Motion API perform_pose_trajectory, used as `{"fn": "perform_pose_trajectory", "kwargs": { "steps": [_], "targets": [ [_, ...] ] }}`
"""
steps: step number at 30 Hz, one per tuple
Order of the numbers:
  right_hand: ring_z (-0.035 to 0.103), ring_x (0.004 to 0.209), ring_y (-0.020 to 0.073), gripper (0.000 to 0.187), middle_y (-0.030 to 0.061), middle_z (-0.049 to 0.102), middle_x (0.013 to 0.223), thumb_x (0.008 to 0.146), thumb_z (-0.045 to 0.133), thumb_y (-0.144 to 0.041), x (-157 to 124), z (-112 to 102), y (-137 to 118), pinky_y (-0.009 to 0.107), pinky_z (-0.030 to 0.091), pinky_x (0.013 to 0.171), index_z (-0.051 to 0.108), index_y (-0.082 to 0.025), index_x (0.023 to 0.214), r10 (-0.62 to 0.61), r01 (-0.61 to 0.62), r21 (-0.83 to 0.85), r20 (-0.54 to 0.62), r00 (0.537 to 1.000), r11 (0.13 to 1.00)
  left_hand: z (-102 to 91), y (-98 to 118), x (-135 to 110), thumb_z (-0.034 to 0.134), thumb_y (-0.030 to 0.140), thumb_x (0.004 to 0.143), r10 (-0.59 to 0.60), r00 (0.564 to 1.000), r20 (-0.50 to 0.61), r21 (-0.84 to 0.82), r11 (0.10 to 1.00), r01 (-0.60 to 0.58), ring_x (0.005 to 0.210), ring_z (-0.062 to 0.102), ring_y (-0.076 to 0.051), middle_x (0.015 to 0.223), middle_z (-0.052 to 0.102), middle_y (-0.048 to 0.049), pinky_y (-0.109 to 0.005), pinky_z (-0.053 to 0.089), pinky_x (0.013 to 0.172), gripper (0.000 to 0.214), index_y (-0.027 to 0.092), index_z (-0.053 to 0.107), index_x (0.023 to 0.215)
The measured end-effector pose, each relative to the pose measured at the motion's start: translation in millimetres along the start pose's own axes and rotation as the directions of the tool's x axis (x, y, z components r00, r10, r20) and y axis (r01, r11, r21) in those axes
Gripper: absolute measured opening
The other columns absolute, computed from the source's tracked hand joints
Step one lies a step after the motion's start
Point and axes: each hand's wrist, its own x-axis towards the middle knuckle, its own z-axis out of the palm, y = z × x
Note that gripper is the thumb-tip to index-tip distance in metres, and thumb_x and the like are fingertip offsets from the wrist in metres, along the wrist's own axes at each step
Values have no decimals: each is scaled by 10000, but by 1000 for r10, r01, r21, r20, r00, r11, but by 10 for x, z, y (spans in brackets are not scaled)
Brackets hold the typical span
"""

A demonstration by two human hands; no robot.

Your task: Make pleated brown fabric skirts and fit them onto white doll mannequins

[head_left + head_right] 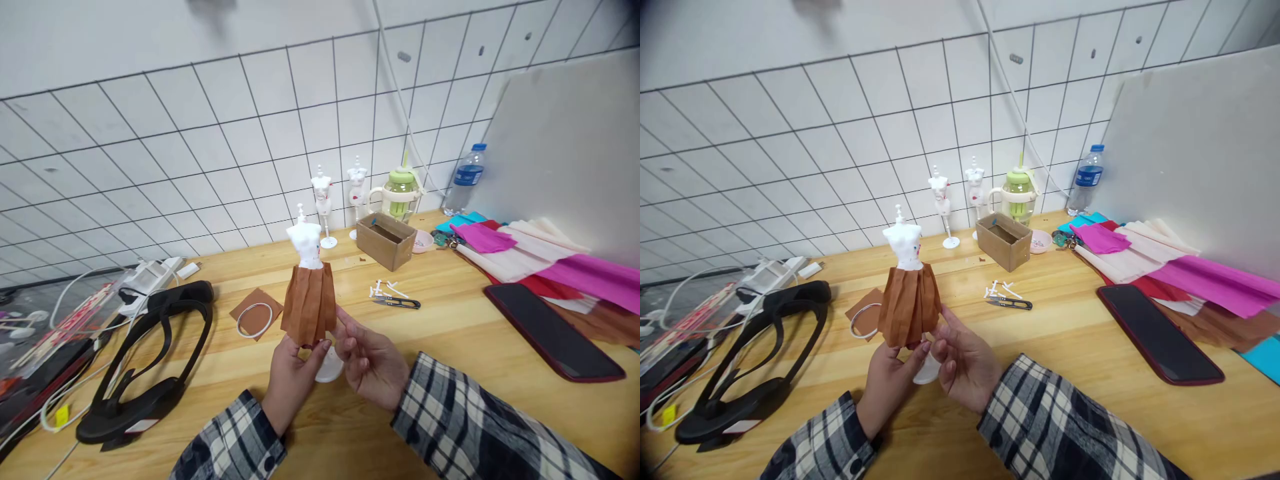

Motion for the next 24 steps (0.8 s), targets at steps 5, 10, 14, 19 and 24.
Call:
{"fn": "perform_pose_trajectory", "kwargs": {
  "steps": [5,10,14,19,24],
  "targets": [
    [642,565,20,481,-103,677,831,832,673,-103,36,4,-55,60,420,370,482,-298,1227,-56,57,10,-73,996,998,30,-21,-20,575,429,805,12,1000,1,23,1000,-12,711,600,-200,727,666,-46,-294,468,687,248,198,603,720],
    [597,487,16,411,-120,619,676,841,652,-81,43,7,-79,56,391,351,517,-272,1179,-68,75,74,-85,994,994,36,-47,-31,574,422,811,39,999,29,59,997,-41,730,600,-203,754,670,-50,-297,471,716,238,198,602,737],
    [511,423,10,471,-142,462,526,802,672,-59,7,9,-70,53,364,365,524,-298,1180,-57,58,53,-28,998,997,37,-57,-40,570,407,807,15,1000,27,45,999,-16,830,629,-226,898,712,-58,-310,481,775,226,201,641,867],
    [572,515,27,441,-116,554,604,703,727,-58,-22,5,-63,75,368,384,545,-239,1062,-26,24,28,48,998,999,57,-51,-52,573,394,826,30,996,83,-14,999,-29,832,652,-220,888,731,-62,-298,489,773,234,183,671,853],
    [507,450,-8,416,-116,582,643,726,700,-58,-26,-4,-61,59,304,359,543,-230,1070,-21,25,-27,133,991,999,82,-77,-60,587,357,820,89,995,55,-43,995,-87,744,637,-192,805,717,-55,-272,484,696,219,156,673,810]
  ]
}}
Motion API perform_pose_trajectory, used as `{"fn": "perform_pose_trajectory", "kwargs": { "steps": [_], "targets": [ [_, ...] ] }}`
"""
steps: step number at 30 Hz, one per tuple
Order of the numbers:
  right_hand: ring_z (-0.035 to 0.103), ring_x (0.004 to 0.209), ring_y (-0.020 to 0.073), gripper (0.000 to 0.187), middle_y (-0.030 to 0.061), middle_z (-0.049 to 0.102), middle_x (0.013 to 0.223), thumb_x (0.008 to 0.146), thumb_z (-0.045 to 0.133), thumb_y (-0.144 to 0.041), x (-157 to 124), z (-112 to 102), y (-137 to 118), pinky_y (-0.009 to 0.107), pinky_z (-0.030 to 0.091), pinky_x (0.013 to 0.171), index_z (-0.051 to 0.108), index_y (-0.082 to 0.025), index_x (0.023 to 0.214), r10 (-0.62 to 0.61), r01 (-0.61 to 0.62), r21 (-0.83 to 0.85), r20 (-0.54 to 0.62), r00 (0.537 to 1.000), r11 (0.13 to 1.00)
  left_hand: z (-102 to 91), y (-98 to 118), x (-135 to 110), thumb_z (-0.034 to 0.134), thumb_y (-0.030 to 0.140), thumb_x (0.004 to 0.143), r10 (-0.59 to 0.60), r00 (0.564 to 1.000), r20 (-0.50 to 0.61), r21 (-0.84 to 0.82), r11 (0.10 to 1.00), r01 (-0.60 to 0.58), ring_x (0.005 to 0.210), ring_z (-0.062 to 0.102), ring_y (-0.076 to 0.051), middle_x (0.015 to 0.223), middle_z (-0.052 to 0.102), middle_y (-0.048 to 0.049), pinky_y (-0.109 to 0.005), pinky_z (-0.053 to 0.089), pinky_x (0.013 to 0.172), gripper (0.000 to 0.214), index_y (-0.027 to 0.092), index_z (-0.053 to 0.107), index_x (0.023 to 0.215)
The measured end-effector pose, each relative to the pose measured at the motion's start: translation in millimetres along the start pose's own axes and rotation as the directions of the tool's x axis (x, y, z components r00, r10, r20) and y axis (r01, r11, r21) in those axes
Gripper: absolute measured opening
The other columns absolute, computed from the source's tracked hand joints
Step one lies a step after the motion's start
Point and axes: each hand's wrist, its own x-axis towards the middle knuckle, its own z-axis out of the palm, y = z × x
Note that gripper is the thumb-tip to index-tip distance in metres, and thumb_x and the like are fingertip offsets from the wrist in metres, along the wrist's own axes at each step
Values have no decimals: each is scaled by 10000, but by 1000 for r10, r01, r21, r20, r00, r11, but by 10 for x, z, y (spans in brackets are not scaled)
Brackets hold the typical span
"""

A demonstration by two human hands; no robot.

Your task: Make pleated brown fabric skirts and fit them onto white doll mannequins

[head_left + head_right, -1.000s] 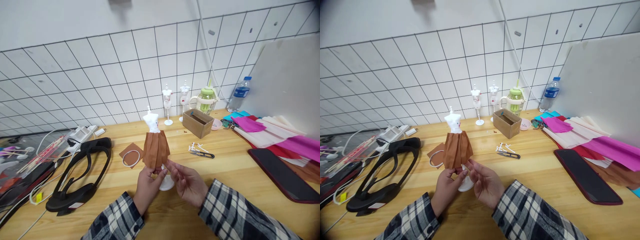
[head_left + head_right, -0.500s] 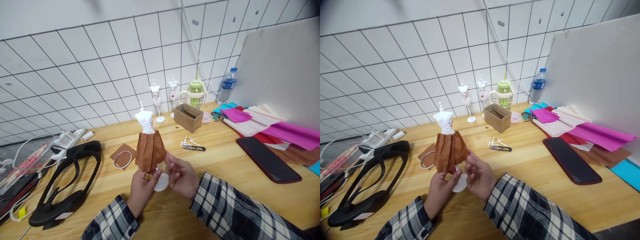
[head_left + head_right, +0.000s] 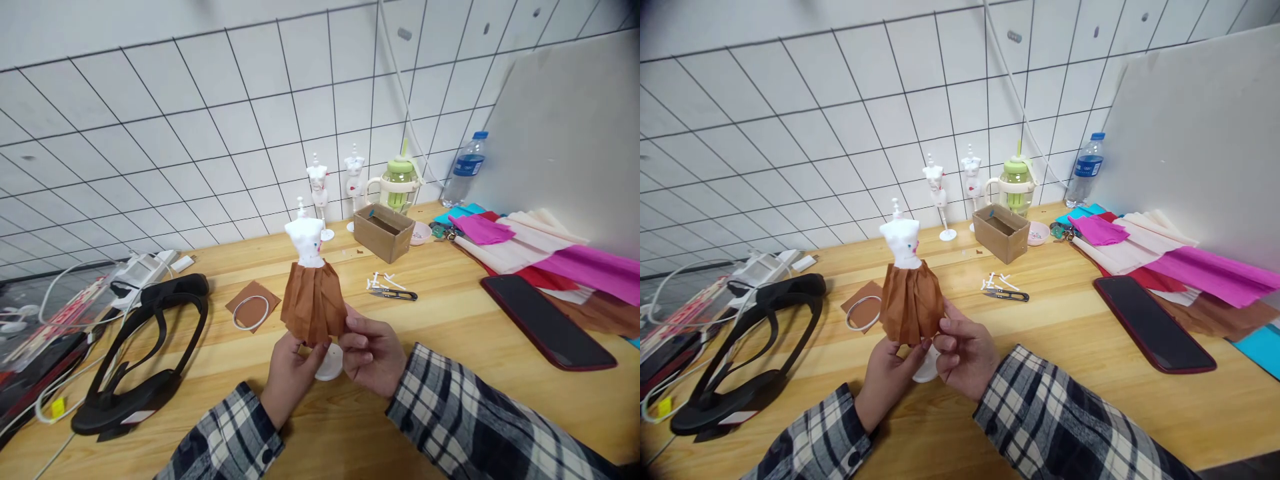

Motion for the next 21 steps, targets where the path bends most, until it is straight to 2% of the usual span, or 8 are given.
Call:
{"fn": "perform_pose_trajectory", "kwargs": {
  "steps": [2,6,9,11,15,18,21],
  "targets": [
    [479,430,-19,420,-109,615,712,724,699,-64,-8,-4,6,65,300,358,537,-226,1076,-10,12,-43,48,999,999,4,-9,-2,571,342,825,48,999,12,-15,999,-48,709,619,-177,772,703,-47,-256,471,660,219,150,673,797],
    [597,566,29,426,-86,648,799,760,696,-140,-18,-49,2,81,318,371,514,-254,1129,0,4,-77,58,998,997,-9,-13,2,569,373,840,30,1000,-8,29,999,-29,631,577,-155,668,657,-32,-240,436,606,274,141,668,733],
    [608,600,52,403,-26,673,1027,817,637,-236,0,-104,-32,102,346,367,490,-270,1191,77,-65,-114,105,991,991,-29,-18,10,556,405,856,-2,1000,-29,28,1000,3,592,547,-142,623,622,-23,-233,417,575,323,139,653,700],
    [593,595,51,410,-1,655,1127,845,590,-245,22,-128,-66,108,368,372,473,-277,1237,96,-81,-162,86,992,983,-40,-23,14,539,406,871,5,1000,-14,-18,1000,-5,615,549,-142,660,630,-27,-228,427,583,323,138,654,732],
    [563,566,45,342,42,668,1115,901,529,-297,60,-130,-116,102,392,364,511,-202,1230,114,-113,-202,-11,993,973,-48,-31,10,528,384,886,17,1000,20,-52,999,-16,642,554,-143,707,648,-33,-229,440,605,297,135,663,797],
    [569,553,62,377,82,691,1066,944,465,-434,71,-121,-116,125,425,353,557,-144,1166,141,-137,-194,6,990,971,-45,-34,7,525,370,895,32,998,45,-41,999,-30,662,573,-149,737,668,-39,-233,445,620,284,135,675,843],
    [593,561,59,355,61,712,1012,952,481,-439,67,-130,-102,114,431,357,579,-141,1118,148,-145,-146,10,989,979,-44,-38,9,526,354,900,62,995,73,-20,998,-60,660,581,-148,726,671,-34,-229,442,614,271,142,675,821]
  ]
}}
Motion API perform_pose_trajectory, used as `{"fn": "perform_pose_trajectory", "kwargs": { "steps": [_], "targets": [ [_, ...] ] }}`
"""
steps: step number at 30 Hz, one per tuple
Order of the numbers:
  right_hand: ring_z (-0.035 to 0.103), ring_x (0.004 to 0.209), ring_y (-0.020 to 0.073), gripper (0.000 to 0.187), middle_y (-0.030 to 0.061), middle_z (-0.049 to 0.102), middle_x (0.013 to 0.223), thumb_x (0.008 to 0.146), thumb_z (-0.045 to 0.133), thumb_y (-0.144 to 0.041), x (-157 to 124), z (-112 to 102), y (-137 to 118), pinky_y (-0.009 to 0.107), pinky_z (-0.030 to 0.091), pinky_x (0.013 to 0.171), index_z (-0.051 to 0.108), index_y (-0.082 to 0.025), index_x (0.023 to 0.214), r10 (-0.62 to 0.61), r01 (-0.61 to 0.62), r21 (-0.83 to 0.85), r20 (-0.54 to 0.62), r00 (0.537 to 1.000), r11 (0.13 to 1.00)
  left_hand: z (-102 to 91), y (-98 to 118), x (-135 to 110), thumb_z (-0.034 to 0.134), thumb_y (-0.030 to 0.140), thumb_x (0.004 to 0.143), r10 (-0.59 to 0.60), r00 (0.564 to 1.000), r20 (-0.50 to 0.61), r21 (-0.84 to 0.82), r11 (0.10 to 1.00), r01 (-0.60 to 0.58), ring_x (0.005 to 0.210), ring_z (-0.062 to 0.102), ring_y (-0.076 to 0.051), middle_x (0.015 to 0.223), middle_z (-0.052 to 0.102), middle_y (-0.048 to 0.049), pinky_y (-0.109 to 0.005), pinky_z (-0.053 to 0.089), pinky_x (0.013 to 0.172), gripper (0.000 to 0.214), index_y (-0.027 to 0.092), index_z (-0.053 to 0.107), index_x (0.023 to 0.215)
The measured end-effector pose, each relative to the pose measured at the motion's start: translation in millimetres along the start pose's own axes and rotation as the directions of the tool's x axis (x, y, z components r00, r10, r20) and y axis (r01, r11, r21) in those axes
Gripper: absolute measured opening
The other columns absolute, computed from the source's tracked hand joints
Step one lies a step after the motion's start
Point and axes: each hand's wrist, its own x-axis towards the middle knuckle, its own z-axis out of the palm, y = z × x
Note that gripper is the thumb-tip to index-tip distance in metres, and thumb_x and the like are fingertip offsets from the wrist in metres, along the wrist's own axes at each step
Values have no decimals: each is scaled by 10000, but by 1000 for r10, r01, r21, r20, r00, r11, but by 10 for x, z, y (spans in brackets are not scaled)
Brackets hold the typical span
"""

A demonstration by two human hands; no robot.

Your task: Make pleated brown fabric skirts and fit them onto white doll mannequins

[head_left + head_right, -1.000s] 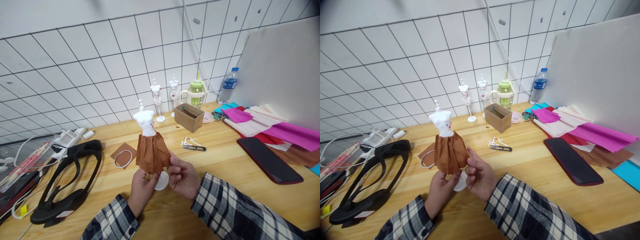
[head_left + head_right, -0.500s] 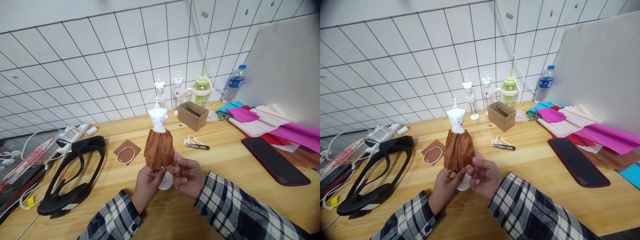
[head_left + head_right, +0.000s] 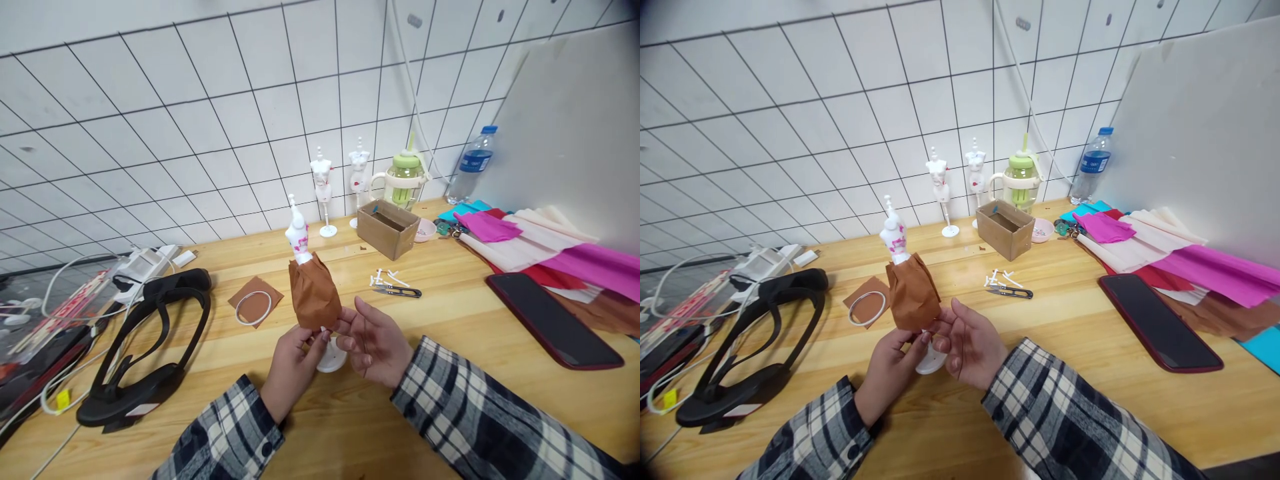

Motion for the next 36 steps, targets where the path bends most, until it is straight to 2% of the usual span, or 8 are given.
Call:
{"fn": "perform_pose_trajectory", "kwargs": {
  "steps": [5,8,13,18,22,25,28,36],
  "targets": [
    [613,550,15,128,-62,709,773,893,637,-254,-29,-7,63,58,396,387,600,-177,988,-51,62,181,-61,997,982,11,-2,-12,520,321,914,55,998,43,-8,998,-54,672,597,-144,764,689,-30,-224,449,623,232,155,671,854],
    [638,559,30,191,-83,694,707,794,742,-187,-50,23,137,74,420,404,611,-189,933,-73,84,161,-74,995,983,22,3,-24,513,321,923,44,997,61,-23,999,-42,714,612,-153,804,698,-36,-233,464,654,228,161,673,888],
    [665,594,47,277,-74,709,772,788,742,-202,-67,47,190,91,456,421,608,-225,1028,-84,85,29,-18,996,996,29,-42,-28,508,305,928,38,997,66,-76,997,-33,776,630,-163,856,703,-40,-243,489,702,215,164,669,936],
    [681,714,75,487,16,695,1108,733,527,-66,-63,-27,93,106,433,394,539,-199,1201,98,-95,-28,159,982,995,23,-108,-26,485,290,931,71,997,15,-63,996,-70,737,630,-159,820,703,-41,-247,497,682,233,156,664,866],
    [625,643,50,411,55,628,1264,816,435,-199,-55,-39,73,105,396,380,522,-207,1217,88,-91,15,117,989,996,14,-89,-27,473,277,934,117,993,8,-51,992,-117,722,620,-153,802,694,-40,-243,494,673,243,156,666,848],
    [587,573,34,309,45,687,1135,936,412,-345,-51,-13,90,90,373,365,533,-205,1184,44,-49,88,57,997,995,17,-65,-36,461,290,944,103,994,42,-73,992,-100,748,621,-157,847,695,-48,-250,503,694,245,160,667,920],
    [584,545,30,256,-2,724,933,955,482,-389,-46,7,105,81,371,354,572,-187,1085,-1,-6,161,39,999,987,25,-54,-41,459,304,949,87,994,72,-80,993,-81,797,628,-166,900,697,-56,-261,509,728,247,167,664,969],
    [529,462,7,172,-62,658,669,774,766,-208,-54,61,115,68,378,355,614,-143,820,-27,47,208,-99,995,977,19,-10,-36,447,286,940,118,978,172,-64,992,-108,794,624,-175,892,696,-59,-272,512,738,242,175,662,946]
  ]
}}
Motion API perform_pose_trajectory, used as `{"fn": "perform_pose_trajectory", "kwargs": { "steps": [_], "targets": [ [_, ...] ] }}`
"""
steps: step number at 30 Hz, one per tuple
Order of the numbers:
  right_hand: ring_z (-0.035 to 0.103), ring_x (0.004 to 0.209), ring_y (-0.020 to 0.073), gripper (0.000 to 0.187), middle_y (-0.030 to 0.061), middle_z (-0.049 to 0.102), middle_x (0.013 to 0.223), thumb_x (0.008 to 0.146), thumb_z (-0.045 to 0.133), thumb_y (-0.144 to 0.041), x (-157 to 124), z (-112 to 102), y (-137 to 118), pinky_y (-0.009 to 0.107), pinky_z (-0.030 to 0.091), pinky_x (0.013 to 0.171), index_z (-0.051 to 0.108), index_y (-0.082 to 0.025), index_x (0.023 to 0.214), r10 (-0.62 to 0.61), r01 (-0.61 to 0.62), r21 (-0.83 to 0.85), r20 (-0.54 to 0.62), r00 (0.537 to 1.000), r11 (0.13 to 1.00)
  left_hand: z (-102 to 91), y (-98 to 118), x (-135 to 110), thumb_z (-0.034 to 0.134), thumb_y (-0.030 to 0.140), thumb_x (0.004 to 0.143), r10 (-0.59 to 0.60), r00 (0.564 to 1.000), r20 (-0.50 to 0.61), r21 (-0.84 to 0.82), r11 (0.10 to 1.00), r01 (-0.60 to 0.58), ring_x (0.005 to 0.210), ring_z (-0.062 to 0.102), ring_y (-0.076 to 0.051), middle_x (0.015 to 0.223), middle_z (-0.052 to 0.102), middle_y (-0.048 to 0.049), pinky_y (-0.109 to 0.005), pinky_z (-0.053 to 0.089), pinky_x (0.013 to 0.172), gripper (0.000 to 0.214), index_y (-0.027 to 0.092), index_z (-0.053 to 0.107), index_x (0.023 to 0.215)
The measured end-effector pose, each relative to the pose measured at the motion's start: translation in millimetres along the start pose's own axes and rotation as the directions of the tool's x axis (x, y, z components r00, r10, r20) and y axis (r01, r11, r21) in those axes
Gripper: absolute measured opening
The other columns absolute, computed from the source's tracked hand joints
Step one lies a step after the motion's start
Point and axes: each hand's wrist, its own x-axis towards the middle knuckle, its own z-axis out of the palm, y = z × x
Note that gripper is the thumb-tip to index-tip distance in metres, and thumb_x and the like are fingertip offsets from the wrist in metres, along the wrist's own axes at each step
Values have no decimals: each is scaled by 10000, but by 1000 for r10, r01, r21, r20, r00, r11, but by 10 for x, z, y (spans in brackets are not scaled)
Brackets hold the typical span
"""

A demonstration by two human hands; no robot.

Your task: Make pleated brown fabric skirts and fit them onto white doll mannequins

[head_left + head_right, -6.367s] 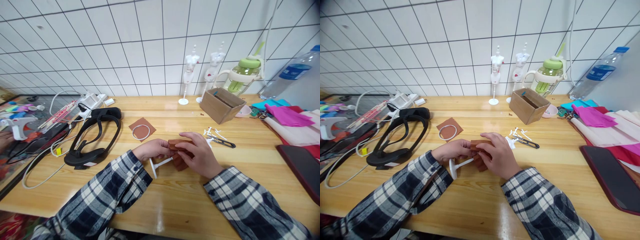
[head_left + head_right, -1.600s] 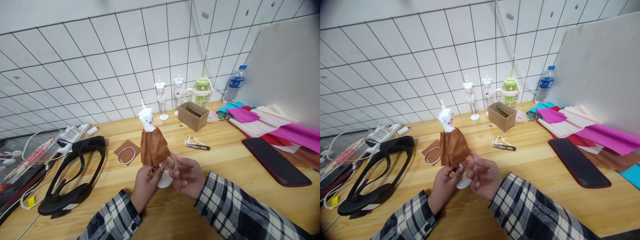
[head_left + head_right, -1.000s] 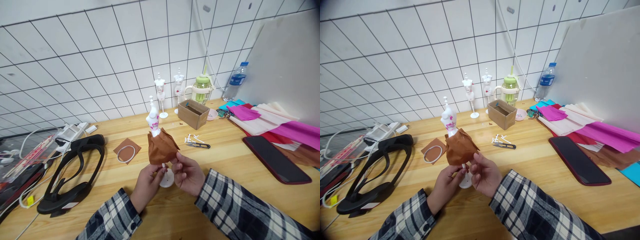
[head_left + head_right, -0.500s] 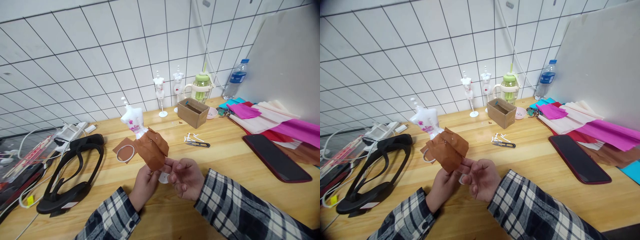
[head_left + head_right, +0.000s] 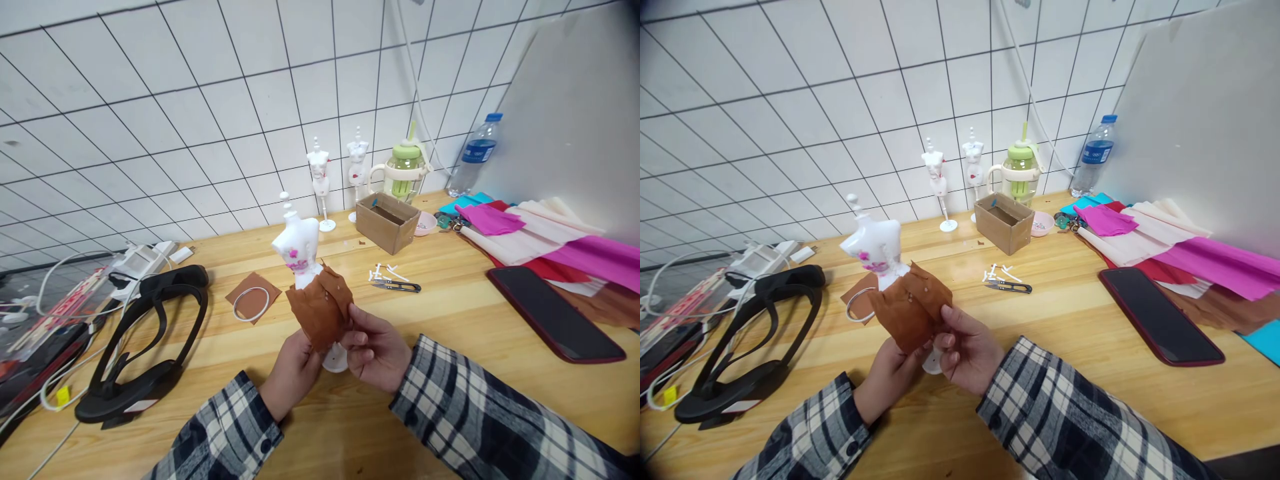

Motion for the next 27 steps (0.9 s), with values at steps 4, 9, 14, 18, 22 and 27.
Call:
{"fn": "perform_pose_trajectory", "kwargs": {
  "steps": [4,9,14,18,22,27],
  "targets": [
    [537,483,10,238,-80,660,718,724,783,-120,-27,53,20,66,359,351,632,-200,889,-113,116,-64,49,992,991,12,-8,-4,444,291,945,-13,1000,4,-61,998,14,789,620,-176,882,693,-64,-269,510,730,250,165,660,933],
    [509,487,4,255,-81,622,688,723,784,-132,-37,68,28,62,314,353,614,-191,905,-110,117,-96,74,991,988,18,-26,1,456,308,951,-18,999,34,-134,991,22,830,631,-181,951,703,-73,-277,508,767,260,168,674,985],
    [511,484,1,266,-78,637,709,708,795,-157,-38,59,39,70,300,362,606,-188,893,-124,133,-139,75,989,981,13,-23,0,448,310,957,-2,997,83,-121,993,12,850,636,-183,974,705,-76,-278,506,782,269,180,673,1028],
    [553,522,13,238,-70,651,721,722,783,-155,-46,36,41,75,333,380,608,-183,880,-110,123,-139,98,989,983,19,-23,-6,450,350,951,-14,999,45,-119,993,19,815,623,-183,892,692,-68,-272,504,746,281,168,664,940],
    [649,684,77,261,-13,695,944,810,702,-260,-26,-13,13,106,403,393,601,-207,1045,-1,28,-202,132,991,979,14,-49,-16,438,403,950,-121,988,-93,-132,985,109,791,600,-183,860,672,-71,-279,494,726,322,155,636,898],
    [660,648,66,283,28,701,1069,924,554,-344,10,-42,-28,100,415,381,563,-207,1171,85,-59,-198,125,989,978,5,-64,-46,450,463,939,-231,960,-156,-277,944,182,727,543,-161,824,622,-61,-265,466,664,362,140,607,900]
  ]
}}
